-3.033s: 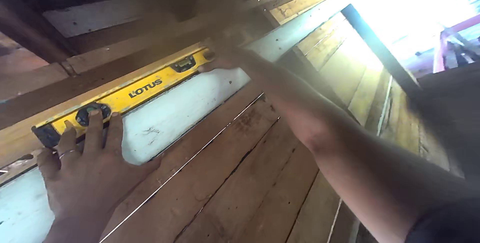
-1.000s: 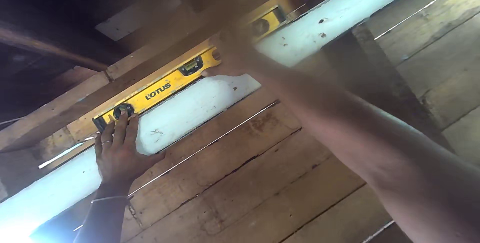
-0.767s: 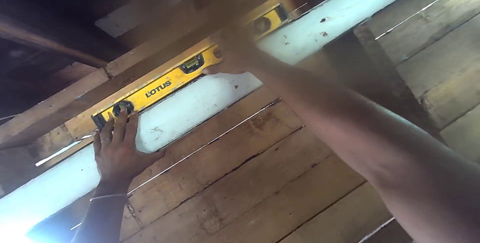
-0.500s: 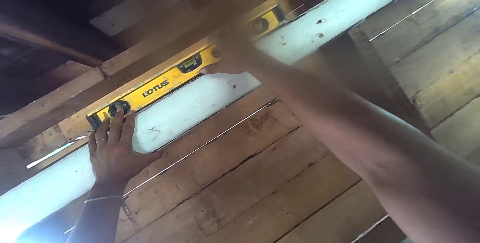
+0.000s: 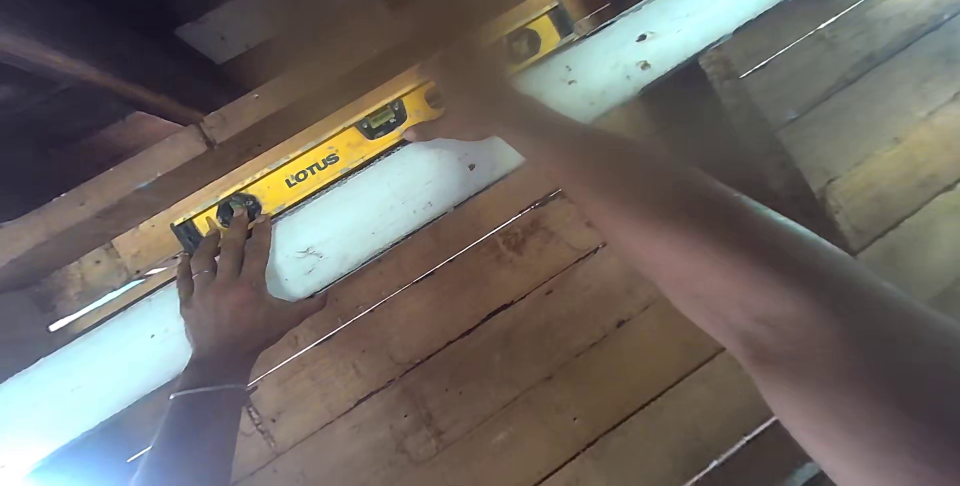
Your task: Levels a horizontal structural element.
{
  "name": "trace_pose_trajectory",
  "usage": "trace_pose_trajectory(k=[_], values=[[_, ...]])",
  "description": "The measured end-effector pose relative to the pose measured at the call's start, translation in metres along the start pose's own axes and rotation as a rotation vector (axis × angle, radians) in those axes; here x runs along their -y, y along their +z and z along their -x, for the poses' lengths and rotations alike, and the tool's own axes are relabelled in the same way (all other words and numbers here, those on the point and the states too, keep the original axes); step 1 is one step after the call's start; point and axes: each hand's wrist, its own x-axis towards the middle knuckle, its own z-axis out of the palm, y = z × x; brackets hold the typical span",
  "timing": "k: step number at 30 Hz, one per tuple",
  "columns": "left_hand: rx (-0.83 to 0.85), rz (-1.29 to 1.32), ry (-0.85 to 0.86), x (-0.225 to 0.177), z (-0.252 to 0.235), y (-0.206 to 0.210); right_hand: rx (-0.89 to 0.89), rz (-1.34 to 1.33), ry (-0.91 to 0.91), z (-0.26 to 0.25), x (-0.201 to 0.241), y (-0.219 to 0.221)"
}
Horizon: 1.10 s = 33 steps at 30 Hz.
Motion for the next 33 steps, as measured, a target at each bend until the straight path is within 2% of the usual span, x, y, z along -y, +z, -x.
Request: trace_pose_trajectory(k=[33], values=[[0.004,-0.007,-0.011,0.0012,-0.0006,0.0004,0.019,0.017,0.011,0.001,0.0027,-0.0049]])
